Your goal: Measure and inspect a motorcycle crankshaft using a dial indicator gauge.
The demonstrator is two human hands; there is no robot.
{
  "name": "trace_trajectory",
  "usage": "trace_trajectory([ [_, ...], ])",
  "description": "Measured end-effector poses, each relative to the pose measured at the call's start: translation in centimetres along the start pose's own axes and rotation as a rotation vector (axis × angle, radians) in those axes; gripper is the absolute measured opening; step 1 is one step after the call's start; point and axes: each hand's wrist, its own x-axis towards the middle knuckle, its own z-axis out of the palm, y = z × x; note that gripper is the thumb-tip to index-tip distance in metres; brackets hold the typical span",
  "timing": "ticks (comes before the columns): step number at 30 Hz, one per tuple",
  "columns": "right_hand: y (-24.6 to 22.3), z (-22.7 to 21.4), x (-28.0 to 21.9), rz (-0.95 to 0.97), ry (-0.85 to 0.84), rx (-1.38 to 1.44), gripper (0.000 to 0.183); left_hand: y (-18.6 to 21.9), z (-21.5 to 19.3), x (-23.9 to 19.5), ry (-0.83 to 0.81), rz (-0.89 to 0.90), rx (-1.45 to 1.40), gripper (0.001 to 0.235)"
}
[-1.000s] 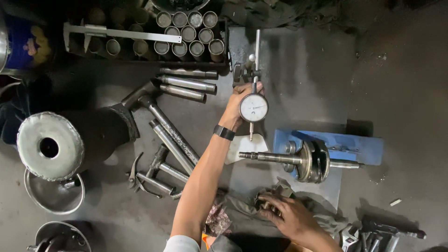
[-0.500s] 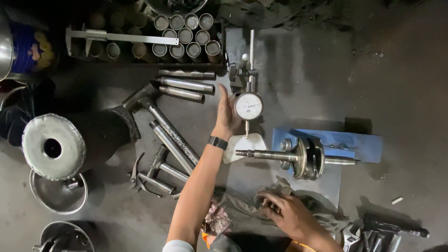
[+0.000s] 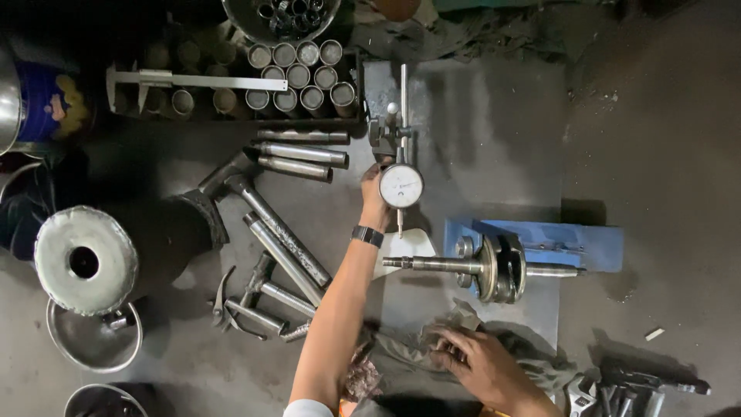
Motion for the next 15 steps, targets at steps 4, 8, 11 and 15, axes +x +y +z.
trace_trajectory([
  [4,-1.4,-1.3,0.3,0.073,-0.091,0.093,0.051,4.1,3.1,-4.8,0.063,0.550,0.902,0.033],
  [8,-1.4,-0.3,0.9,0.188,-0.190,0.112,0.052,8.8,6.5,-7.5,-0.212,1.301,1.466,0.096],
  [11,-0.7,0.7,0.9,0.138,-0.147,0.068,0.053,8.2,4.5,-2.9,-0.235,1.043,1.652,0.090],
  [15,-0.4,0.4,0.3,-0.084,-0.006,-0.027,0.051,9.3,6.6,-3.9,-0.365,1.079,1.545,0.097],
])
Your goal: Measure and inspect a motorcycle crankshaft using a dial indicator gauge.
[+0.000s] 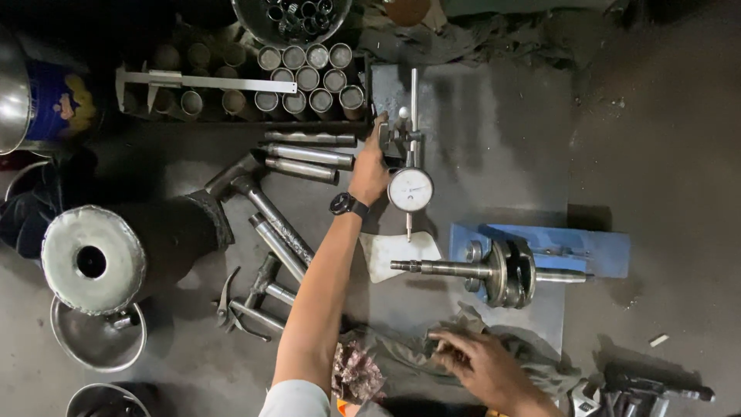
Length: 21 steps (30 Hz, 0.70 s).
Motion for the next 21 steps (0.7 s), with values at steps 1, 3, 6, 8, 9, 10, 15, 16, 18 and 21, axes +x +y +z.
trace_trajectory([
  [1,-0.6,-0.6,-0.3,0.120,-0.021,0.137,0.047,-0.2,-0.1,-0.1,0.006,-0.001,-0.085,0.095],
  [3,-1.2,-2.0,-0.6,0.234,-0.049,0.270,0.045,-0.5,-0.6,-0.3,0.017,-0.005,-0.164,0.093],
  [6,-2.0,-3.8,-1.6,-0.168,0.293,0.257,0.029,0.0,-1.0,-1.0,-0.053,-0.002,-0.153,0.093],
  [8,-3.2,-4.8,-1.8,-0.241,0.526,0.123,0.027,0.6,-1.6,-1.3,-0.042,-0.027,-0.205,0.100],
  [9,-3.3,-4.6,-2.0,-0.242,0.522,0.123,0.027,0.2,-1.5,-1.6,-0.041,-0.031,-0.204,0.100],
  [10,-3.4,-4.3,-2.2,-0.249,0.524,0.139,0.023,-0.1,-1.3,-1.7,-0.042,-0.043,-0.193,0.099],
  [15,-3.7,-3.1,-2.1,-0.272,0.421,0.114,0.023,0.3,-2.0,-2.3,-0.052,-0.080,-0.207,0.097],
  [16,-3.6,-2.9,-1.8,-0.315,0.453,0.066,0.023,0.5,-2.0,-2.2,-0.069,-0.130,-0.248,0.095],
  [18,-3.9,-2.9,-1.5,-0.355,0.483,0.017,0.023,0.8,-2.0,-2.1,-0.087,-0.182,-0.291,0.092],
  [21,-4.6,-3.4,-1.3,-0.316,0.443,0.074,0.020,1.0,-2.1,-2.1,-0.037,-0.101,-0.231,0.092],
])
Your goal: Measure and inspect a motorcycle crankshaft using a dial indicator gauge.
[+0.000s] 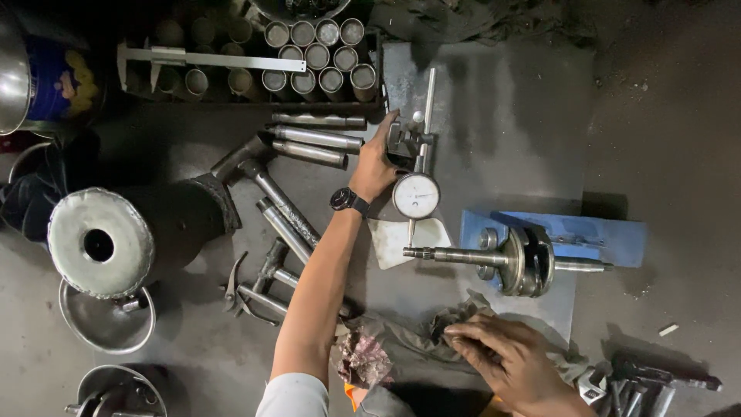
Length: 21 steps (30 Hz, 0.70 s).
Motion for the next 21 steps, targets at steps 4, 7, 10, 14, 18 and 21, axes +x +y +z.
trace_trajectory([
  [4,-0.4,-0.2,0.2,0.028,-0.053,0.057,0.021,0.2,-0.1,-0.2,-0.030,-0.066,-0.010,0.092],
  [7,-0.7,-0.2,0.0,0.107,-0.078,0.073,0.020,0.1,0.3,-0.9,0.013,0.067,0.026,0.096],
  [10,-0.8,-0.4,-0.5,0.059,-0.055,0.052,0.020,0.0,1.5,-3.5,0.132,0.164,0.152,0.090],
  [14,-1.1,-0.6,-1.0,0.203,-0.157,0.125,0.024,-1.0,3.1,-6.6,0.092,-0.243,0.539,0.048],
  [18,-1.6,-0.8,-1.1,0.344,-0.233,0.193,0.030,-8.6,6.7,-7.3,0.004,-0.222,0.581,0.034],
  [21,-1.8,-1.0,-1.5,0.005,-0.135,0.059,0.023,-8.2,7.1,-8.5,0.278,-0.288,0.059,0.020],
])
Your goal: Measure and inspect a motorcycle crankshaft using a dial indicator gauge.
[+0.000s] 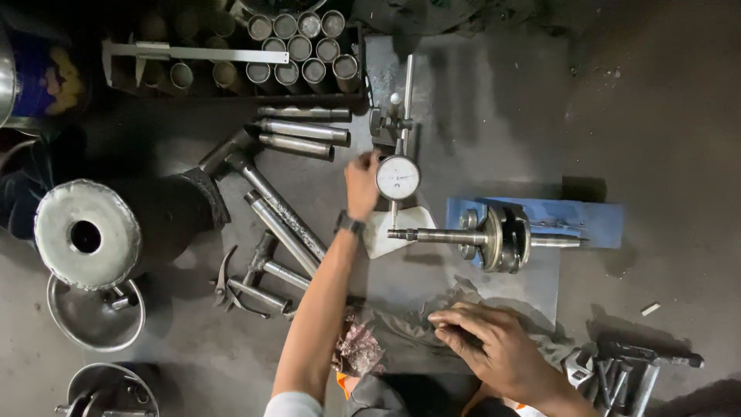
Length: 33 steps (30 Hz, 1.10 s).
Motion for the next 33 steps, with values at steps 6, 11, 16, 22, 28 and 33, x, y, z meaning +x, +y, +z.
trace_trajectory([
  [6,-0.4,-0.7,-0.1,0.074,0.016,0.021,0.023,14.3,-7.0,-7.4,-0.533,0.371,0.598,0.068],
  [11,-1.1,-0.2,0.4,0.189,-0.077,0.117,0.023,9.7,-6.9,-7.0,-0.572,0.459,0.873,0.087],
  [16,-0.6,0.0,-0.2,0.020,0.009,0.040,0.024,12.3,-7.1,-6.3,-0.482,0.343,0.710,0.079],
  [22,0.4,0.5,-0.4,0.137,0.008,0.023,0.026,10.8,-4.8,-2.4,-0.163,-0.407,-0.935,0.047],
  [28,0.5,0.9,-0.2,0.032,-0.013,-0.011,0.025,15.0,-3.3,2.2,-0.399,-0.594,-1.246,0.032],
  [33,0.2,0.6,0.3,0.244,-0.093,0.126,0.029,13.0,-1.2,2.4,-0.340,-0.547,-1.291,0.016],
])
